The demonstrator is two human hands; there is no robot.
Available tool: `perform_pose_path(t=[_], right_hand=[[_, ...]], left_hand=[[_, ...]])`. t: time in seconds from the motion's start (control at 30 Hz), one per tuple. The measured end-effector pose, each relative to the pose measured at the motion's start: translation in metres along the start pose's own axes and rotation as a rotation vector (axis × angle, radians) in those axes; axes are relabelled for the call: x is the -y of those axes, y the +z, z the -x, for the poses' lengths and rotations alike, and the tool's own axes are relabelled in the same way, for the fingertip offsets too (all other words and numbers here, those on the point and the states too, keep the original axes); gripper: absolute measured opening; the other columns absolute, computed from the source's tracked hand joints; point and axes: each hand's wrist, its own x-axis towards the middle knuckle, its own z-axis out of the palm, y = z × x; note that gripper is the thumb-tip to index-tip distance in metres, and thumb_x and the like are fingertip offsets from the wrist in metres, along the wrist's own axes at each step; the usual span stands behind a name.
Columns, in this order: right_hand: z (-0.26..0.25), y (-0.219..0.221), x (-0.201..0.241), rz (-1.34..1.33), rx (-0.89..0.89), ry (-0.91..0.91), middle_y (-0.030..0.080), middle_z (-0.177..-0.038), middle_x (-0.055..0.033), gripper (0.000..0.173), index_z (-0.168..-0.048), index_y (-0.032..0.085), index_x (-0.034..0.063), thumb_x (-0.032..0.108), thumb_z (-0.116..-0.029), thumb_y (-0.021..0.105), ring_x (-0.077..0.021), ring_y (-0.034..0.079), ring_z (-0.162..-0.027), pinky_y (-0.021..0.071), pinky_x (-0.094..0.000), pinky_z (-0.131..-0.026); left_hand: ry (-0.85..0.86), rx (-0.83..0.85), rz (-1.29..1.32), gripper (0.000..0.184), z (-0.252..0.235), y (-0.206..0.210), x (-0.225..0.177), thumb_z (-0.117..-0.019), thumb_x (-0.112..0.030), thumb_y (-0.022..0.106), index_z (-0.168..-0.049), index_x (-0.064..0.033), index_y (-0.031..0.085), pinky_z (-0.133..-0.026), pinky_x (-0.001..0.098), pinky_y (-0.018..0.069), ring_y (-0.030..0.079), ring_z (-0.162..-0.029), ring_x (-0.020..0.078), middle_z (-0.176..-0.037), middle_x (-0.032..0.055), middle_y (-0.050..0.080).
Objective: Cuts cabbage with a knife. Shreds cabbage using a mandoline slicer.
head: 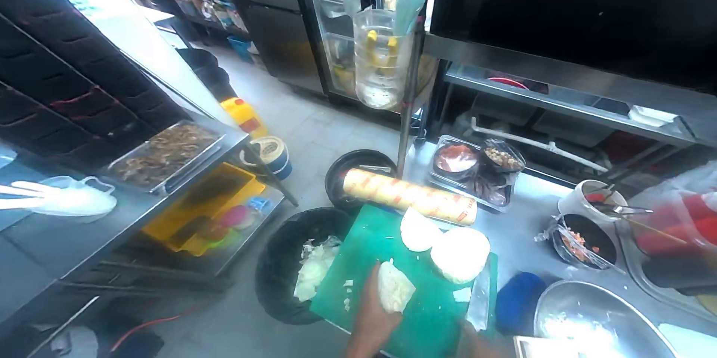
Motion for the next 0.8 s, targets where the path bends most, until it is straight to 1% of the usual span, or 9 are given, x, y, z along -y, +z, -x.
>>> perform_pose_path(t=[0.07, 0.17, 0.33, 0.43, 0.5, 0.53, 0.63, 0.7, 0.8], right_hand=[[-0.008, 0.008, -0.002, -0.032, -0.072, 0.021, 0.064, -0.126, -0.0247, 0.090, -0.154, 0.042, 0.0230, 0.069, -0.0816, 0.070, -0.0435, 0.067, -0.108, 0.0553, -0.0665, -0.088], [-0.018, 0.017, -0.005, -0.075, -0.212, -0.006, 0.070, -0.115, -0.0163, 0.068, -0.137, 0.058, 0.0210, 0.063, -0.0849, 0.070, -0.0366, 0.070, -0.103, 0.0575, -0.0618, -0.085], [-0.010, 0.024, -0.009, -0.149, -0.346, -0.081, 0.071, -0.111, -0.0076, 0.053, -0.128, 0.062, 0.0196, 0.049, -0.0857, 0.075, -0.0271, 0.071, -0.100, 0.0588, -0.0561, -0.084], [0.003, 0.026, -0.006, -0.421, -0.393, -0.109, 0.070, -0.105, -0.0063, 0.050, -0.129, 0.059, 0.0157, 0.035, -0.0864, 0.077, -0.0205, 0.071, -0.082, 0.0622, -0.0481, -0.070], [0.019, 0.020, 0.002, -0.754, -0.378, -0.105, 0.071, -0.099, -0.0108, 0.050, -0.133, 0.050, 0.0096, 0.019, -0.0890, 0.073, -0.0243, 0.072, -0.070, 0.0640, -0.0463, -0.058], [0.028, 0.016, 0.007, -0.956, -0.367, -0.114, 0.071, -0.097, -0.0161, 0.050, -0.134, 0.045, 0.0067, 0.010, -0.0905, 0.070, -0.0306, 0.073, -0.070, 0.0641, -0.0494, -0.057], [0.053, -0.003, 0.016, -1.447, -0.321, -0.196, 0.069, -0.107, -0.0290, 0.039, -0.132, 0.034, 0.0033, -0.001, -0.0968, 0.052, -0.0471, 0.073, -0.083, 0.0631, -0.0603, -0.066], [0.071, -0.017, 0.017, -1.627, -0.289, -0.215, 0.068, -0.114, -0.0304, 0.031, -0.127, 0.035, 0.0027, 0.001, -0.0990, 0.049, -0.0478, 0.072, -0.089, 0.0619, -0.0602, -0.071], [0.093, -0.036, 0.009, -1.765, -0.210, -0.251, 0.066, -0.123, -0.0288, 0.025, -0.122, 0.039, 0.0032, 0.001, -0.0984, 0.047, -0.0445, 0.071, -0.096, 0.0605, -0.0571, -0.076]], left_hand=[[0.036, -0.005, -0.023, 0.130, -0.002, 0.001, 0.007, -0.0564, -0.021, 0.096, -0.163, -0.0168, 0.022, -0.113, 0.0455, 0.0478, 0.047, -0.142, 0.0225, -0.159, 0.0094, 0.041], [0.042, -0.008, 0.035, 0.131, -0.003, 0.000, 0.012, -0.0554, -0.032, 0.100, -0.162, -0.0155, 0.026, -0.113, 0.0426, 0.0481, 0.046, -0.142, 0.0217, -0.159, 0.0102, 0.040], [-0.050, -0.016, 0.279, 0.129, -0.004, -0.002, 0.027, -0.0579, -0.036, 0.099, -0.161, -0.0181, 0.025, -0.097, 0.0433, 0.0600, 0.062, -0.123, 0.0207, -0.153, 0.0099, 0.047], [-0.121, 0.017, 0.240, 0.124, -0.007, -0.002, 0.024, -0.0592, -0.032, 0.098, -0.159, -0.0145, 0.027, -0.096, 0.0435, 0.0606, 0.066, -0.117, 0.0198, -0.139, 0.0100, 0.060], [-0.162, 0.048, 0.149, 0.118, -0.009, -0.001, 0.018, -0.0588, -0.034, 0.098, -0.157, -0.0133, 0.035, -0.100, 0.0447, 0.0577, 0.064, -0.121, 0.0215, -0.141, 0.0114, 0.058], [-0.159, 0.059, 0.111, 0.115, -0.010, 0.000, 0.016, -0.0580, -0.036, 0.097, -0.155, -0.0131, 0.040, -0.103, 0.0452, 0.0554, 0.060, -0.125, 0.0233, -0.143, 0.0124, 0.055], [-0.096, 0.046, 0.026, 0.104, -0.010, 0.007, 0.013, -0.0532, -0.037, 0.098, -0.145, -0.0169, 0.053, -0.105, 0.0477, 0.0527, 0.056, -0.128, 0.0269, -0.139, 0.0117, 0.056], [-0.045, 0.047, 0.028, 0.098, -0.004, 0.013, 0.008, -0.0555, -0.032, 0.097, -0.144, -0.0213, 0.054, -0.103, 0.0463, 0.0540, 0.056, -0.126, 0.0243, -0.138, 0.0087, 0.056], [-0.016, 0.111, 0.035, 0.091, 0.010, 0.022, -0.006, -0.0668, -0.020, 0.092, -0.146, -0.0261, 0.048, -0.096, 0.0444, 0.0604, 0.066, -0.117, 0.0168, -0.134, 0.0021, 0.063]])
